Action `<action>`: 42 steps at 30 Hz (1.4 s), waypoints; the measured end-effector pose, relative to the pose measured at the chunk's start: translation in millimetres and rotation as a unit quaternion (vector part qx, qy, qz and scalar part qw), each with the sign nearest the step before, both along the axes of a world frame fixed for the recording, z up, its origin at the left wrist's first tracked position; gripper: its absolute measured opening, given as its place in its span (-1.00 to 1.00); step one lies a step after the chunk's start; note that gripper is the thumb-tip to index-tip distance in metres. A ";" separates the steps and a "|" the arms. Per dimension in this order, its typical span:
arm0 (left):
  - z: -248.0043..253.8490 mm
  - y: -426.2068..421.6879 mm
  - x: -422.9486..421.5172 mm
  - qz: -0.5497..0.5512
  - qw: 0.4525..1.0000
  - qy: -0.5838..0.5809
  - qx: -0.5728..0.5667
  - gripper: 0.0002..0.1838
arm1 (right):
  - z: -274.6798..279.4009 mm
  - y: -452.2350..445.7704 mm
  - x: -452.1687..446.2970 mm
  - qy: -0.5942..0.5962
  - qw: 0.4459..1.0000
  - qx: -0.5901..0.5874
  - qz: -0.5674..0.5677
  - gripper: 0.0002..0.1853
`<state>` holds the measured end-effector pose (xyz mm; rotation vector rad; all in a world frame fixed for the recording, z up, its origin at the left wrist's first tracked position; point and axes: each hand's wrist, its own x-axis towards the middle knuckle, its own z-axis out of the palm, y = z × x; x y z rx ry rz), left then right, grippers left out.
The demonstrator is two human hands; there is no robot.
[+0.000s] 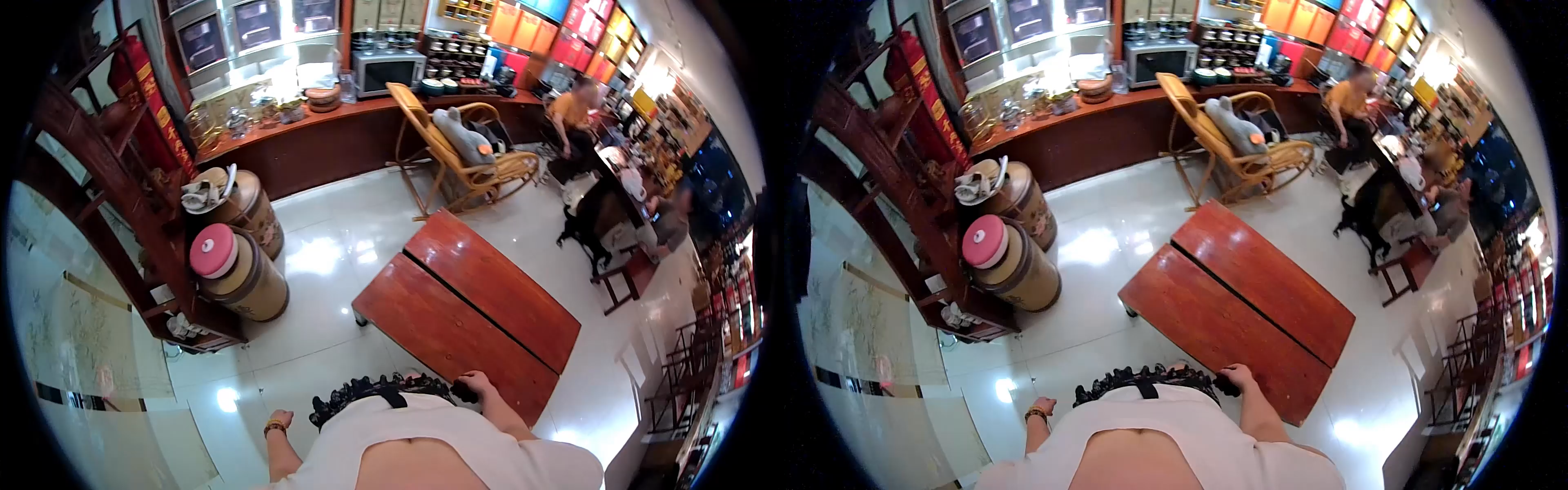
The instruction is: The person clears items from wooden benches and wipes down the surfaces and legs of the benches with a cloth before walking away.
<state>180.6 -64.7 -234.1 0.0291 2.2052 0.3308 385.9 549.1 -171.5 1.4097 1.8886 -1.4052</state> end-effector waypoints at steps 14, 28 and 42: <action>61.2 67.1 -85.2 0.155 0.982 0.081 0.070 -0.50 | -11.7 59.2 -207.4 -0.037 0.996 -0.062 0.054 -0.77; 72.5 3.3 -30.3 0.390 0.913 0.113 0.045 -0.48 | 31.8 -125.5 -449.5 0.090 0.944 -0.245 0.204 -0.82; 90.3 -145.5 107.5 0.630 0.771 0.092 -0.011 -0.49 | 42.6 -567.8 -566.7 0.013 0.788 -0.347 0.509 -0.76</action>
